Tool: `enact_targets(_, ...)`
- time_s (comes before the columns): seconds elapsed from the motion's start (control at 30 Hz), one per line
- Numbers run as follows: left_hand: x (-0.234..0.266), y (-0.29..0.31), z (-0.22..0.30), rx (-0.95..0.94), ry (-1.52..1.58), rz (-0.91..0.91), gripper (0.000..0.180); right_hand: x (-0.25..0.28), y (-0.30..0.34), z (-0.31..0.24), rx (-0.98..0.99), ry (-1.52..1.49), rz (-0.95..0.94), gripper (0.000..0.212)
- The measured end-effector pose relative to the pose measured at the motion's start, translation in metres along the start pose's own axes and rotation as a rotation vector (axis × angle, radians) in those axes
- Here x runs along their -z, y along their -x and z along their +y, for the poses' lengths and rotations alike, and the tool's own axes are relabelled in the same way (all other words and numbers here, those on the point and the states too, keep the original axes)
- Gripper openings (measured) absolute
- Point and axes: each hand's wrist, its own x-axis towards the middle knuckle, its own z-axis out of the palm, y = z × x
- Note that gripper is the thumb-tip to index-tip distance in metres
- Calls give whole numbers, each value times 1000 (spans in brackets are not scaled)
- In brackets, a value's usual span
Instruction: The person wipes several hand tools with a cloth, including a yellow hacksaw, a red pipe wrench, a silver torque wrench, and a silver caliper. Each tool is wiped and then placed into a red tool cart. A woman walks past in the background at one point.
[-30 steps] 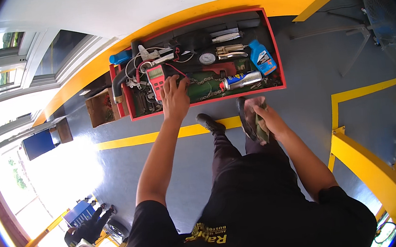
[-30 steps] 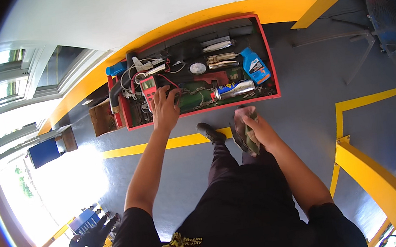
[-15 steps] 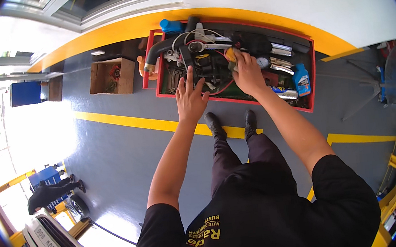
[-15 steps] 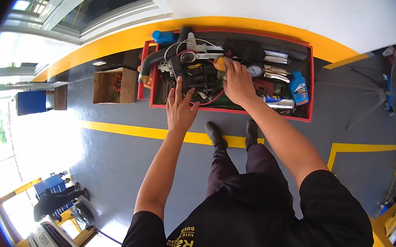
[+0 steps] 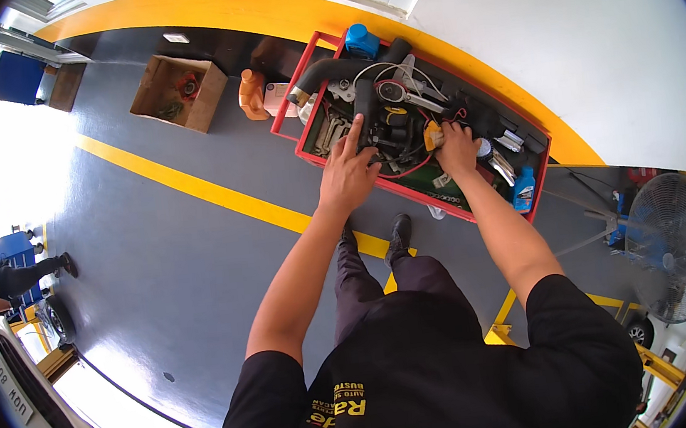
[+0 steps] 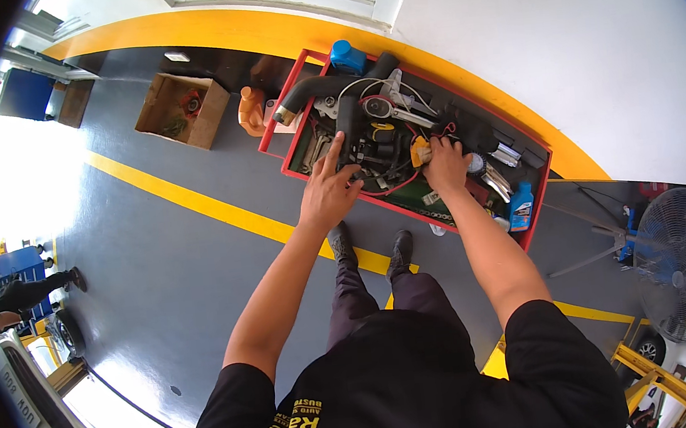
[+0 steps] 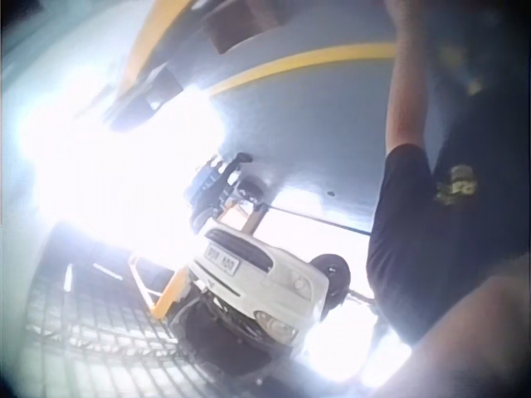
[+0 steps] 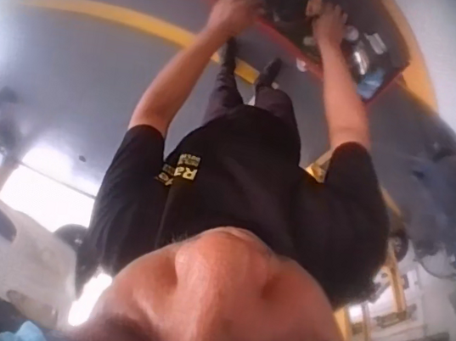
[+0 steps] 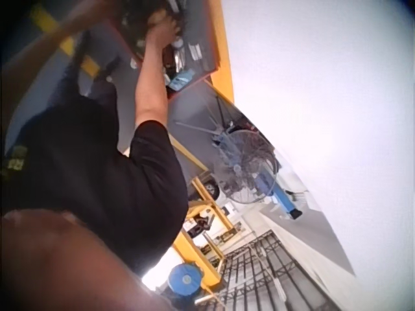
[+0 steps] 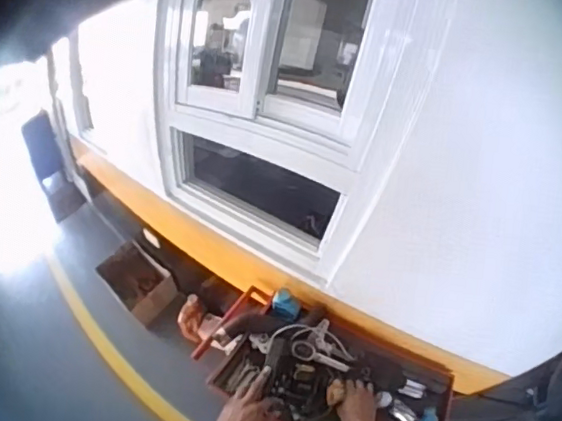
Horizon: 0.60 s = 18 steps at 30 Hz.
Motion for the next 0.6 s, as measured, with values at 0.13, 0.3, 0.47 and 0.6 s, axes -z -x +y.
enact_targets(0.13,-5,9,-6,155,-21,58,66,10,17,12,69,-202,64,50)
enact_targets(0.3,-4,11,4,179,-100,-31,73,55,44,41,88,-628,238,39)
enact_targets(0.47,-11,12,7,213,-138,-51,76,111,49,101,-34,-1323,300,52)
enact_targets(0.6,-3,27,24,286,-144,-47,74,173,59,117,12,-1828,318,29)
